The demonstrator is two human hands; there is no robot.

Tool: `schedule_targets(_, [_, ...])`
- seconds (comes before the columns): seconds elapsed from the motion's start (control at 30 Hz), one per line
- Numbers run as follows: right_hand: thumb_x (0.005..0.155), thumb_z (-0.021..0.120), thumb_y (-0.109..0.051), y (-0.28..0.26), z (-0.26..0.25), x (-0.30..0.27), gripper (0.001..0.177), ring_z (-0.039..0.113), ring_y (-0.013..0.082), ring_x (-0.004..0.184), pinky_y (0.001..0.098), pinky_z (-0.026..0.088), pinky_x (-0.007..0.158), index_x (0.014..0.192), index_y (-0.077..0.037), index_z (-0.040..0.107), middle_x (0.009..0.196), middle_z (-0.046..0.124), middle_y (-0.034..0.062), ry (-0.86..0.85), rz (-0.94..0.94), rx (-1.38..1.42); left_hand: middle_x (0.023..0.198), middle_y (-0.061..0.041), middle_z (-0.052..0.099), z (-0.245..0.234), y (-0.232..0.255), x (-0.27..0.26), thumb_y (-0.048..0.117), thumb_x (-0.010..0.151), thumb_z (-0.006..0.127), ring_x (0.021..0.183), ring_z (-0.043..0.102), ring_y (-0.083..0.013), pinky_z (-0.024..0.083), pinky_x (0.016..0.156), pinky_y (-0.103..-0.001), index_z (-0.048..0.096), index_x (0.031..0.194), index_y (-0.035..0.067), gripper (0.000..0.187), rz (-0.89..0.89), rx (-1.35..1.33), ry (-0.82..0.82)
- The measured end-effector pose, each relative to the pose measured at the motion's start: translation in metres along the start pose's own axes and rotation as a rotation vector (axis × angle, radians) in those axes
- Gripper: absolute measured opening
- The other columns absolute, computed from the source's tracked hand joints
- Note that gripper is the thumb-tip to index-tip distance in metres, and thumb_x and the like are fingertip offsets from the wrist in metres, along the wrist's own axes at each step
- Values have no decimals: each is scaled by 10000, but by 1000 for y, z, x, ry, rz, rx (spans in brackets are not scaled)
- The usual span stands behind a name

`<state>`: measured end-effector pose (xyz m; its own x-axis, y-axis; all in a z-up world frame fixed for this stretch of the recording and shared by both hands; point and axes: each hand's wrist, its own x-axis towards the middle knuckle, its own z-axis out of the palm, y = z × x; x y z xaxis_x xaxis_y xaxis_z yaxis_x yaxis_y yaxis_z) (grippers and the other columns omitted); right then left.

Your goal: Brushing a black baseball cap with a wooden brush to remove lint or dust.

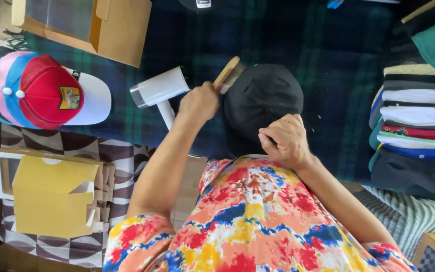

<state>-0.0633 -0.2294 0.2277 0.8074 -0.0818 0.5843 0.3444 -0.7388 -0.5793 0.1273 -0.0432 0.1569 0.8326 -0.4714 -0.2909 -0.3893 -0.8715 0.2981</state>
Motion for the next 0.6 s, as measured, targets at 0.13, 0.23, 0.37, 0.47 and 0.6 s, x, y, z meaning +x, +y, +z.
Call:
schedule_targets(0.13, [904, 721, -66, 8, -4, -4, 53, 573, 273, 703, 368, 451, 659, 904, -60, 774, 841, 661, 76, 47, 32, 53, 792, -237, 695, -24, 18, -55, 506, 1084, 305, 811, 726, -503, 565, 687, -603, 558, 998, 88, 497, -172, -96, -31])
schedule_targets(0.23, [953, 681, -64, 11, -13, -3, 112, 637, 283, 771, 374, 520, 664, 987, -4, 769, 928, 672, 121, 104, 140, 113, 665, -210, 624, -2, 52, -109, 544, 1051, 362, 682, 698, -482, 540, 601, -564, 512, 966, 135, 444, -76, -276, 118])
schedule_targets(0.37, [977, 676, -46, 10, -14, -2, 106, 631, 298, 756, 375, 517, 633, 999, 24, 753, 943, 656, 153, 94, 139, 124, 763, -241, 649, 47, 36, -138, 562, 1065, 282, 815, 695, -491, 545, 684, -574, 488, 1009, 146, 467, -183, -480, -12])
schedule_targets(0.47, [968, 680, -20, 16, -19, 5, 88, 649, 293, 781, 369, 534, 638, 989, 28, 751, 948, 670, 151, 89, 124, 88, 879, -327, 685, 75, 3, -136, 574, 1060, 256, 947, 683, -546, 541, 791, -632, 500, 1049, 109, 525, -378, -582, -168])
schedule_targets(0.6, [1000, 564, 62, 10, -11, -4, 87, 660, 271, 766, 354, 561, 650, 1031, 79, 645, 1101, 559, 217, 206, 268, 312, 705, -282, 642, 18, 32, -167, 521, 1063, 375, 788, 680, -544, 528, 678, -602, 478, 961, 141, 406, -286, -547, 93])
